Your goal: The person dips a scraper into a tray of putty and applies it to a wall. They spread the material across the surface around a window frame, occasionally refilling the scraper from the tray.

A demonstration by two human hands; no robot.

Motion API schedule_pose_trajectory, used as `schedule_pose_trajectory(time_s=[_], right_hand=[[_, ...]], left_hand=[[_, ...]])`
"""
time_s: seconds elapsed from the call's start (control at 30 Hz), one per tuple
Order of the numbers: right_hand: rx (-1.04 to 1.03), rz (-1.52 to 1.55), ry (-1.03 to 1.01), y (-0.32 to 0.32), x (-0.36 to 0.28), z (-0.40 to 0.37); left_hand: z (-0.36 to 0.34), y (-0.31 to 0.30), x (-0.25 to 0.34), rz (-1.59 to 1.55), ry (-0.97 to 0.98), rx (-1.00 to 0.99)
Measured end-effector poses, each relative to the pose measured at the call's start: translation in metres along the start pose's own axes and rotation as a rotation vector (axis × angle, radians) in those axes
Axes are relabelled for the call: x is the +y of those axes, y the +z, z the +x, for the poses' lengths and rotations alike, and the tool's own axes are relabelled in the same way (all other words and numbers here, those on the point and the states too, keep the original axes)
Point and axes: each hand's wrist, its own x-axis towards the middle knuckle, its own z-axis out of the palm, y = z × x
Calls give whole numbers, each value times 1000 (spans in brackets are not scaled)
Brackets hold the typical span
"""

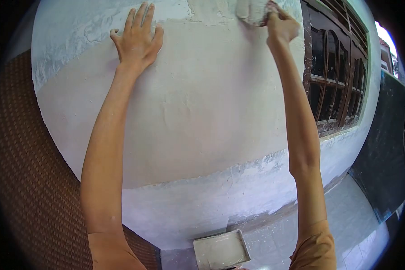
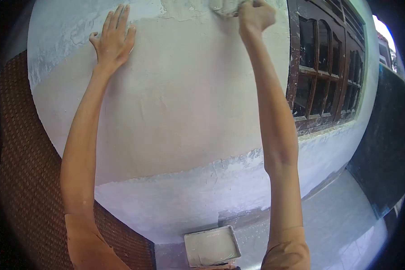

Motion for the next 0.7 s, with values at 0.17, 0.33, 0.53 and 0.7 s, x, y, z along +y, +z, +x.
schedule_pose_trajectory(time_s=[0.17,0.33,0.53,0.7], right_hand=[[-89,9,-115,27,18,-13],[-40,-67,-60,22,18,-14],[-12,-131,-18,-50,11,-35],[-372,-39,233,-112,-11,-139]], left_hand=[[0,4,2,11,-14,5],[1,-1,1,58,-1,-3],[-32,9,-10,18,-43,89],[-170,0,1,-181,-20,138]])
